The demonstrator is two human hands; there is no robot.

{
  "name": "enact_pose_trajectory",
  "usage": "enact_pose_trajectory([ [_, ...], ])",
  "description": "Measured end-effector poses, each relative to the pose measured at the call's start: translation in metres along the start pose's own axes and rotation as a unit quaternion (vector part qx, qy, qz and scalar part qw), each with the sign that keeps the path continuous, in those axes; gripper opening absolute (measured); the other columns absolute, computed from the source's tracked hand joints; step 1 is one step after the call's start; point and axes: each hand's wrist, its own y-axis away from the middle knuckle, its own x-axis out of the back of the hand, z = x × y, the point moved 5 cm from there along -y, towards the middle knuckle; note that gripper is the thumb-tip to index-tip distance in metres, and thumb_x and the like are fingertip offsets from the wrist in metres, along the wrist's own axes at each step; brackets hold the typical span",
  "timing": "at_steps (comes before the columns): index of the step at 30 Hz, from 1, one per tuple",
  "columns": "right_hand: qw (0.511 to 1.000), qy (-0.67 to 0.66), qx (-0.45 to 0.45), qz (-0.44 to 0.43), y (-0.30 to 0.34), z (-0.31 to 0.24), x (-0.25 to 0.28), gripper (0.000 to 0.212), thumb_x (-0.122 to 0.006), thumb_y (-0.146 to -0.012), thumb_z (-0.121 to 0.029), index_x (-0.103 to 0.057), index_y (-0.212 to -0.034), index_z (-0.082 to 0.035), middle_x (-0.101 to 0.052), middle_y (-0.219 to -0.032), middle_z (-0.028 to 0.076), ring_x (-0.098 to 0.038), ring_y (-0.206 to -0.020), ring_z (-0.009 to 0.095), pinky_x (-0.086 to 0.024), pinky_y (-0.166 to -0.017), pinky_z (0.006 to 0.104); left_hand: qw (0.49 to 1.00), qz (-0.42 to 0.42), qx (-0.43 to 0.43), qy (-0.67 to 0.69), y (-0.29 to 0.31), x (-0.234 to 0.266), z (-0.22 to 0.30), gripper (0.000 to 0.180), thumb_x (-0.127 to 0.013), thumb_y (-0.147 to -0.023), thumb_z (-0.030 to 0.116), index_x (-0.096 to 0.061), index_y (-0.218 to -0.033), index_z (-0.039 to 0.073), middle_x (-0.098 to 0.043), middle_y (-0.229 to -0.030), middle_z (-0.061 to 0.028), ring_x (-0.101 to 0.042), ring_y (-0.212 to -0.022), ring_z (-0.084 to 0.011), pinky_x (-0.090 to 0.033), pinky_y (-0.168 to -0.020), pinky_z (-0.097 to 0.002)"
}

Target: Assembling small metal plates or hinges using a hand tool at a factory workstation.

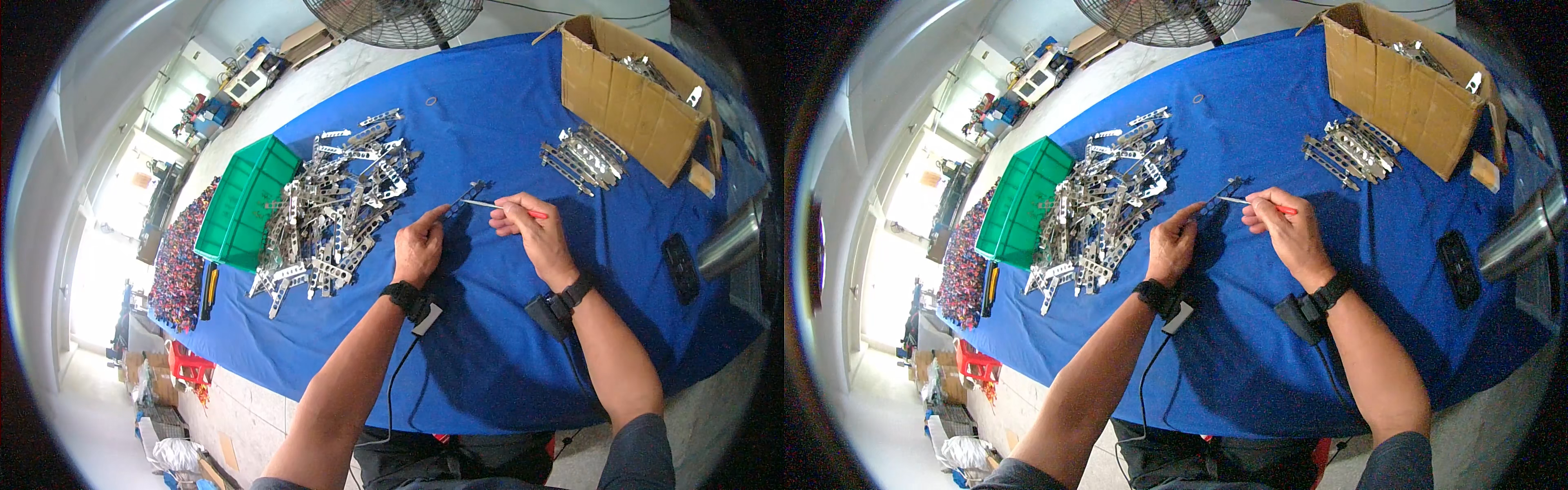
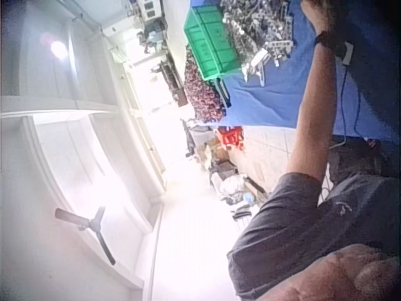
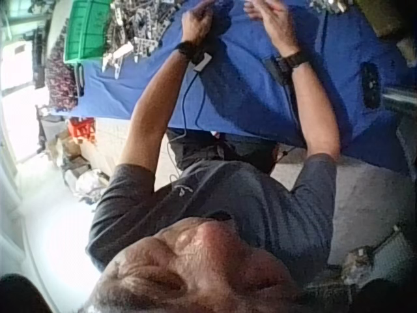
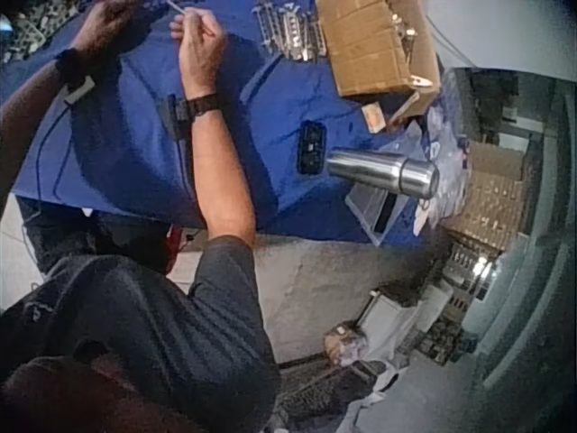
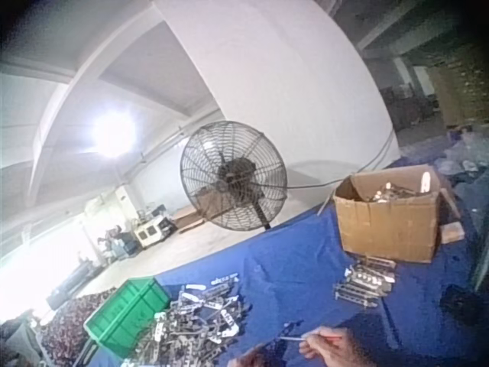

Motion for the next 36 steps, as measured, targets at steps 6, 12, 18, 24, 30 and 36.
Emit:
enact_pose_trajectory([
  [6,1.0,0.005,-0.015,-0.017,0.001,0.005,0.001,0.026,-0.052,-0.099,-0.02,-0.066,-0.101,0.002,-0.07,-0.09,0.012,-0.068,-0.081,0.016,-0.055,-0.068,0.0278,1.0,-0.005,0.01,0.0,0.0,-0.001,0.002,0.031,-0.054,-0.091,0.011,-0.069,-0.118,0.011,-0.047,-0.057,-0.0048,-0.045,-0.055,-0.0105,-0.042,-0.055,-0.0302],
  [12,1.0,-0.006,-0.014,-0.019,0.004,0.0,-0.004,0.026,-0.051,-0.099,-0.02,-0.065,-0.1,0.001,-0.069,-0.088,0.01,-0.068,-0.08,0.015,-0.054,-0.068,0.0279,1.0,-0.006,0.016,-0.002,0.0,-0.001,-0.001,0.031,-0.054,-0.091,0.011,-0.069,-0.119,0.012,-0.048,-0.058,-0.0052,-0.044,-0.055,-0.0103,-0.042,-0.055,-0.0302],
  [18,1.0,0.003,-0.01,0.003,0.002,0.0,0.0,0.024,-0.052,-0.098,-0.019,-0.065,-0.101,0.002,-0.069,-0.09,0.011,-0.068,-0.08,0.015,-0.054,-0.069,0.0274,1.0,-0.001,0.005,0.001,0.0,-0.002,-0.001,0.031,-0.054,-0.091,0.011,-0.069,-0.119,0.012,-0.048,-0.058,-0.0062,-0.044,-0.055,-0.0109,-0.043,-0.055,-0.031],
  [24,0.999,0.012,-0.006,-0.034,0.002,0.004,-0.001,0.024,-0.053,-0.098,-0.019,-0.065,-0.101,0.001,-0.069,-0.09,0.01,-0.068,-0.08,0.015,-0.054,-0.069,0.0275,1.0,0.006,-0.011,-0.001,-0.001,-0.002,-0.004,0.031,-0.054,-0.091,0.011,-0.068,-0.119,0.011,-0.049,-0.058,-0.0072,-0.046,-0.054,-0.0119,-0.043,-0.055,-0.0309],
  [30,1.0,0.025,-0.009,-0.005,0.001,0.003,0.0,0.025,-0.052,-0.098,-0.02,-0.065,-0.101,0.001,-0.07,-0.091,0.011,-0.068,-0.081,0.016,-0.055,-0.069,0.0281,1.0,-0.003,-0.004,-0.003,0.0,-0.001,0.0,0.032,-0.054,-0.09,0.012,-0.068,-0.119,0.011,-0.048,-0.058,-0.0074,-0.046,-0.055,-0.0119,-0.043,-0.055,-0.0311],
  [36,1.0,0.008,-0.002,-0.007,0.003,-0.002,-0.004,0.025,-0.051,-0.099,-0.02,-0.065,-0.101,0.001,-0.07,-0.091,0.011,-0.068,-0.082,0.017,-0.055,-0.068,0.0284,1.0,-0.003,-0.002,0.001,0.0,-0.001,-0.001,0.032,-0.054,-0.09,0.011,-0.069,-0.118,0.012,-0.05,-0.059,-0.0074,-0.048,-0.056,-0.0118,-0.044,-0.056,-0.0312],
])
